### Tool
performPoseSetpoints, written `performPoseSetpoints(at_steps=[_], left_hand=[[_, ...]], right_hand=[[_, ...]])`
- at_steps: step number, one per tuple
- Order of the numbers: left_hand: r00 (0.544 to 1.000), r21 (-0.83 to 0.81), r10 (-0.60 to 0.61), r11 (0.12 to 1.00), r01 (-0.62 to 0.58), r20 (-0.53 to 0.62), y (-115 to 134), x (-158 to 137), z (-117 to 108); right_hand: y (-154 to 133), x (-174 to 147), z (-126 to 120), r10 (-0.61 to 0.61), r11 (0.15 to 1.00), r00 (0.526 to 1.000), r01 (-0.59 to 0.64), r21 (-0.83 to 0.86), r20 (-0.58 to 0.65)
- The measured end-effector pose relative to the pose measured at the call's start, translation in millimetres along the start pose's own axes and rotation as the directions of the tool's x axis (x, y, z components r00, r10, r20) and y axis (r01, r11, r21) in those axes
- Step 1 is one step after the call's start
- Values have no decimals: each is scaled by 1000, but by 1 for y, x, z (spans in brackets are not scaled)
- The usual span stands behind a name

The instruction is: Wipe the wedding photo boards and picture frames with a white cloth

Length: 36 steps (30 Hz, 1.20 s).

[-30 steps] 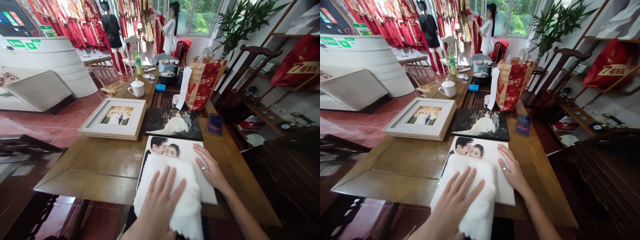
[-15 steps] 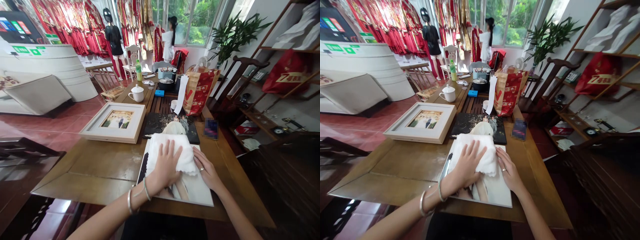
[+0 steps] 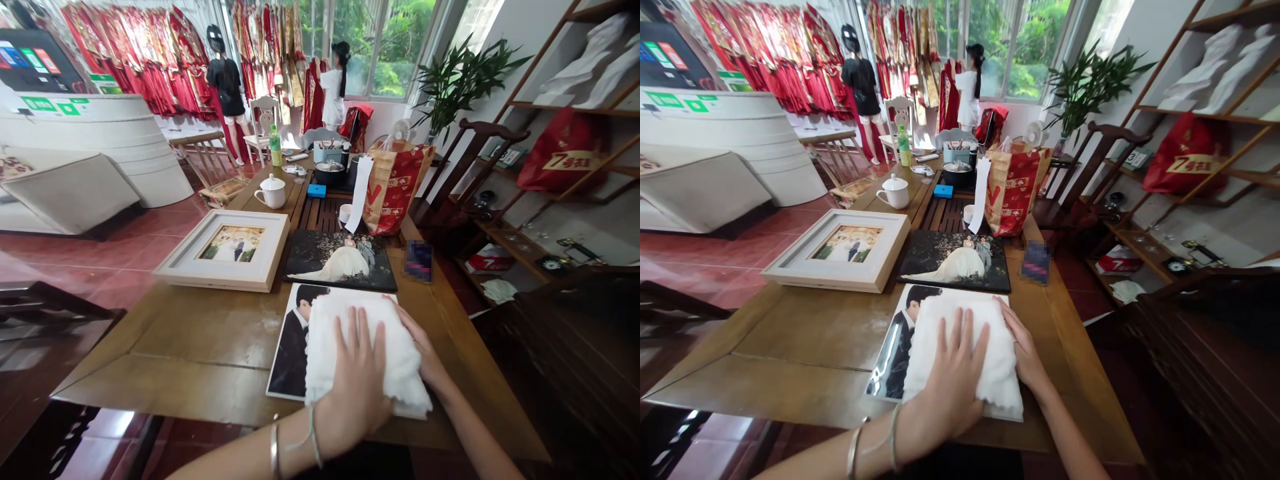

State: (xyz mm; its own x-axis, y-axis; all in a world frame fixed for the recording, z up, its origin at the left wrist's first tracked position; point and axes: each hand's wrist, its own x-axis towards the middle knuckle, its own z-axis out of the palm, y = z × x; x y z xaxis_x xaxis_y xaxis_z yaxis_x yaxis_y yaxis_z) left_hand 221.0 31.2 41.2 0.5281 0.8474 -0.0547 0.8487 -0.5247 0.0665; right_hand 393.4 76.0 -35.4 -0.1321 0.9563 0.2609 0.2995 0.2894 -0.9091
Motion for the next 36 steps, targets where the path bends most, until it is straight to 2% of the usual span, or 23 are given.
performPoseSetpoints(at_steps=[3, 6, 8, 12, 14, 16, 18, 22, 25, 27, 30, 33, 36], left_hand=[[993, 37, -116, 992, 117, -15, -2, 29, -7], [986, 85, -166, 982, 168, -33, 1, 37, -5], [990, 123, -138, 982, 140, -24, 8, 25, 0], [1000, 137, -26, 990, 24, 16, 26, -18, 15], [1000, 128, 5, 992, -7, 21, 28, -34, 18], [1000, 131, 17, 991, -18, 8, 22, -34, 15], [1000, 134, 7, 991, -8, 12, 8, -20, 6], [1000, 111, -14, 994, 11, 23, -21, 29, -12], [1000, 112, 25, 993, -23, -13, -29, 42, -17], [1000, 132, 25, 991, -22, -17, -23, 31, -12], [998, 157, 40, 987, -32, -43, -3, -5, 7], [985, 160, 77, 986, -51, -157, 21, -42, 36], [971, 170, 82, 984, -43, -226, 37, -59, 53]], right_hand=[[5, -2, 0, 26, 1000, 999, -25, 19, -28], [6, -2, 1, 17, 1000, 999, -16, 17, -38], [4, -1, 1, -11, 1000, 999, 11, 5, -31], [-3, 1, 2, -2, 998, 1000, 1, -55, -17], [-7, 2, 3, 4, 996, 1000, -6, -94, -17], [-9, 2, 4, -12, 992, 1000, 9, -122, -17], [-10, 1, 4, -52, 989, 999, 50, -139, -12], [-4, -2, 5, -108, 980, 993, 100, -172, -38], [0, -3, 5, -103, 978, 993, 90, -186, -65], [1, -3, 5, -112, 978, 992, 101, -182, -52], [-1, -1, 6, -85, 985, 996, 78, -157, -40], [-6, 1, 6, 0, 993, 998, -8, -116, -67], [-12, 1, 6, 72, 996, 995, -77, -53, -75]])
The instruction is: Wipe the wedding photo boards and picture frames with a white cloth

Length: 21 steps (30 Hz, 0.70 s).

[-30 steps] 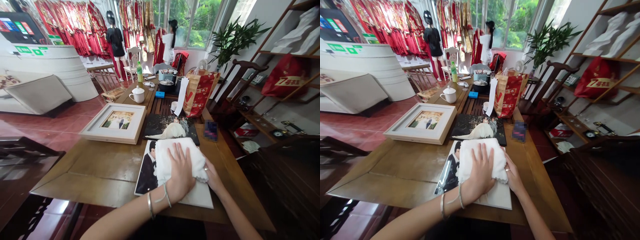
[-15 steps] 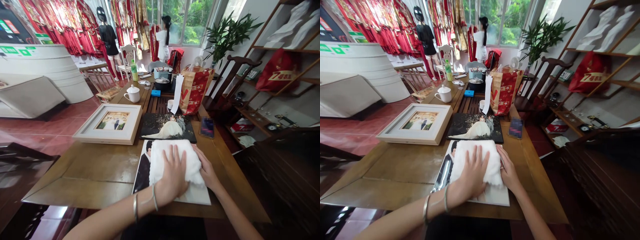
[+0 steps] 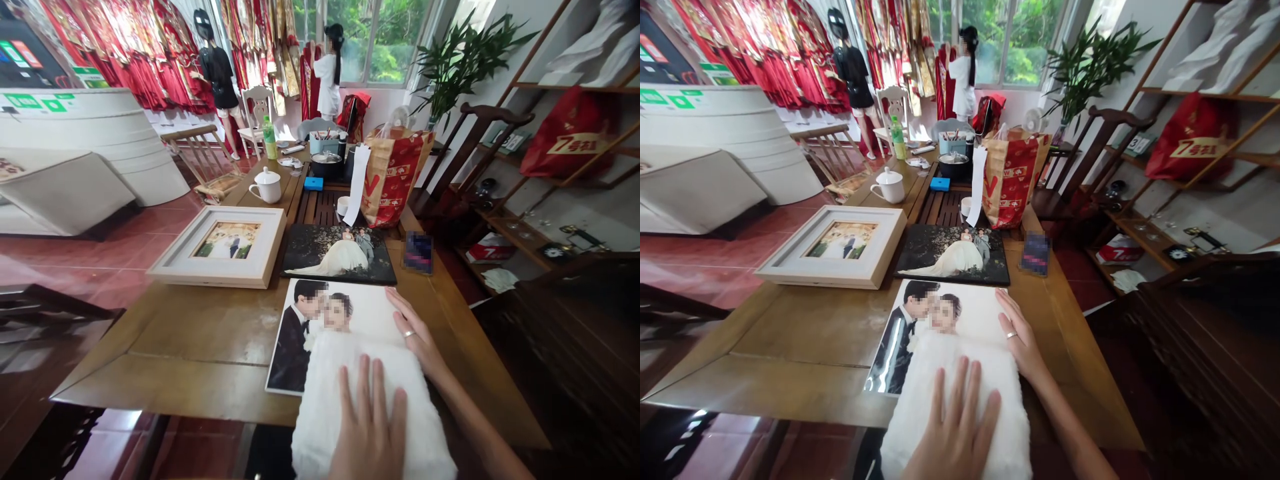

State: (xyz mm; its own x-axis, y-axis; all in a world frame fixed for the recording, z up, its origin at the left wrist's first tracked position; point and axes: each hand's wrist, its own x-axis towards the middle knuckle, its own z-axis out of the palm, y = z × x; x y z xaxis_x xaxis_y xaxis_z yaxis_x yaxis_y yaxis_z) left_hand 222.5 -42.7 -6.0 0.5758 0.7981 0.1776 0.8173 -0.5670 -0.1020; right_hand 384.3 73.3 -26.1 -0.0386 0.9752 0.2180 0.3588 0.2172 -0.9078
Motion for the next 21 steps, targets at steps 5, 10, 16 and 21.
performPoseSetpoints(at_steps=[5, 10, 16, 21], left_hand=[[988, -97, 78, 993, -65, 133, -12, 21, -26], [951, -125, -82, 984, 124, 298, -56, 69, -40], [947, -267, -56, 953, 145, 316, -102, 68, -32], [843, -290, 29, 945, 152, 537, -89, 11, -55]], right_hand=[[-3, -2, -2, 6, 999, 999, -7, 40, 34], [5, -1, -1, -110, 992, 993, 113, -48, 47], [6, 0, 2, -134, 967, 988, 147, -210, 76], [6, -1, 4, -140, 950, 987, 155, -271, 77]])
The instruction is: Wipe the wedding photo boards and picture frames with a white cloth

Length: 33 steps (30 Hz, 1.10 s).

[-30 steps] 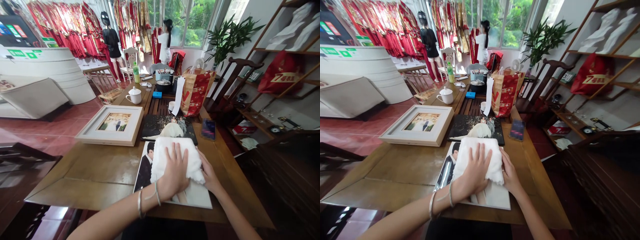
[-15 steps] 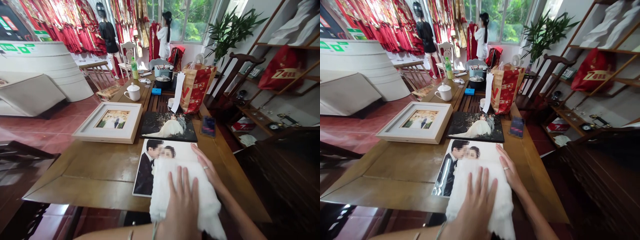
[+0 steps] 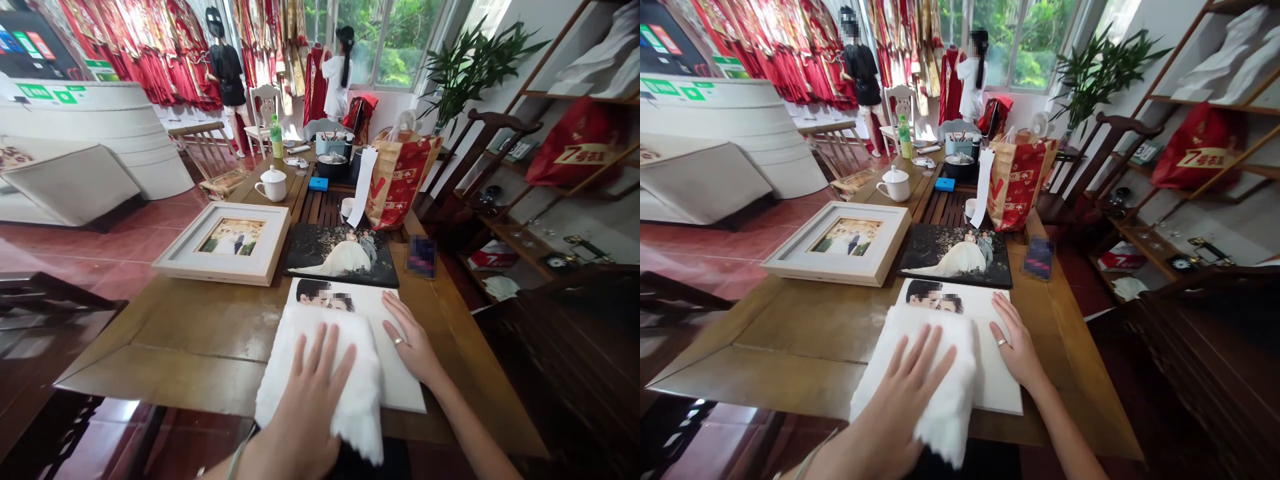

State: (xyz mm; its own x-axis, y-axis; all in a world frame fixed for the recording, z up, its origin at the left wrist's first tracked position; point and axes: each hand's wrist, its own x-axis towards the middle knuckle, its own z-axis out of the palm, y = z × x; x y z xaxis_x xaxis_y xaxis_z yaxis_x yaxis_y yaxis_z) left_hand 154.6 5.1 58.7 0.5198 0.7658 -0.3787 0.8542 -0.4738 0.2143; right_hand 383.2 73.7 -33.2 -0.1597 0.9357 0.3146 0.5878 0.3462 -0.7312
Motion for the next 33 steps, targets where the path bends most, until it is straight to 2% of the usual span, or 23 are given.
performPoseSetpoints(at_steps=[2, 5, 10, 13, 16, 19, 23, 26, 29, 33], left_hand=[[996, -11, 65, 998, -64, 61, 0, -14, 5], [988, -43, 151, 988, -151, -16, -16, -10, 2], [958, -16, 86, 995, -94, -274, -56, 42, -17], [940, -2, 67, 997, -72, -336, -68, 64, -24], [944, 2, 76, 997, -80, -320, -67, 58, -22], [955, -6, 76, 997, -81, -288, -59, 29, -9], [967, -19, 93, 995, -101, -238, -46, -18, 20], [972, -9, 125, 992, -130, -197, -40, -33, 30], [977, 9, 124, 992, -125, -174, -42, -18, 18], [965, 64, 124, 992, -112, -232, -56, 36, -12]], right_hand=[[1, 0, 0, -6, 1000, 1000, 6, -13, -2], [1, 0, -1, -13, 1000, 1000, 14, -21, 11], [0, 1, -3, -14, 1000, 999, 14, -1, 37], [0, 2, -4, -5, 1000, 999, 5, 7, 33], [-1, 1, -4, 3, 1000, 1000, -3, 2, 27], [-2, 0, -3, 10, 1000, 1000, -10, -13, 17], [-3, 0, -3, 1, 1000, 1000, -1, -30, 7], [-2, 0, -3, -20, 999, 1000, 20, -40, 15], [-1, 0, -4, -33, 998, 999, 35, -43, 26], [-3, 1, -5, -20, 1000, 999, 21, -24, 28]])
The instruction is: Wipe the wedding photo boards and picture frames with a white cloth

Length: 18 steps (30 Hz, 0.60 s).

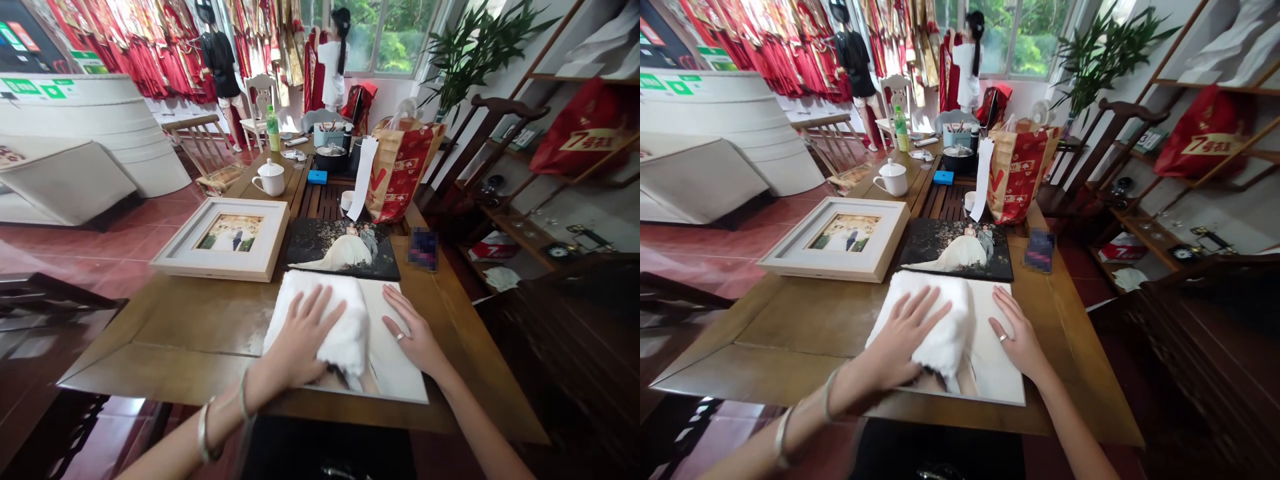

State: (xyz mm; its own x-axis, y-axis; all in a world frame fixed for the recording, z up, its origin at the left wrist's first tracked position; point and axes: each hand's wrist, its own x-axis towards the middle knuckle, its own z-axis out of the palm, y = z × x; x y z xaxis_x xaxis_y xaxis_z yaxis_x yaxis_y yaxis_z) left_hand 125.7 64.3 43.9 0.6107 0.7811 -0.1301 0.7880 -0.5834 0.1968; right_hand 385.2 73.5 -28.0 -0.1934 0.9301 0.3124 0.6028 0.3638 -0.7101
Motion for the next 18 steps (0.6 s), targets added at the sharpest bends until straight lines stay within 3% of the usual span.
performPoseSetpoints(at_steps=[3, 6, 14, 18], left_hand=[[998, 25, -1, 1000, 3, -62, -15, 32, -5], [997, 15, -14, 1000, 15, -69, -18, 33, -5], [996, 58, -73, 996, 70, 59, 27, -53, 10], [993, 43, -53, 998, 49, 106, 46, -71, 15]], right_hand=[[-1, 0, 0, 9, 1000, 1000, -9, 12, -2], [-2, 0, 0, 14, 1000, 1000, -14, 22, -7], [-7, -1, 0, 16, 999, 1000, -17, 41, 24], [-7, -1, 1, 2, 999, 1000, -3, 36, 29]])
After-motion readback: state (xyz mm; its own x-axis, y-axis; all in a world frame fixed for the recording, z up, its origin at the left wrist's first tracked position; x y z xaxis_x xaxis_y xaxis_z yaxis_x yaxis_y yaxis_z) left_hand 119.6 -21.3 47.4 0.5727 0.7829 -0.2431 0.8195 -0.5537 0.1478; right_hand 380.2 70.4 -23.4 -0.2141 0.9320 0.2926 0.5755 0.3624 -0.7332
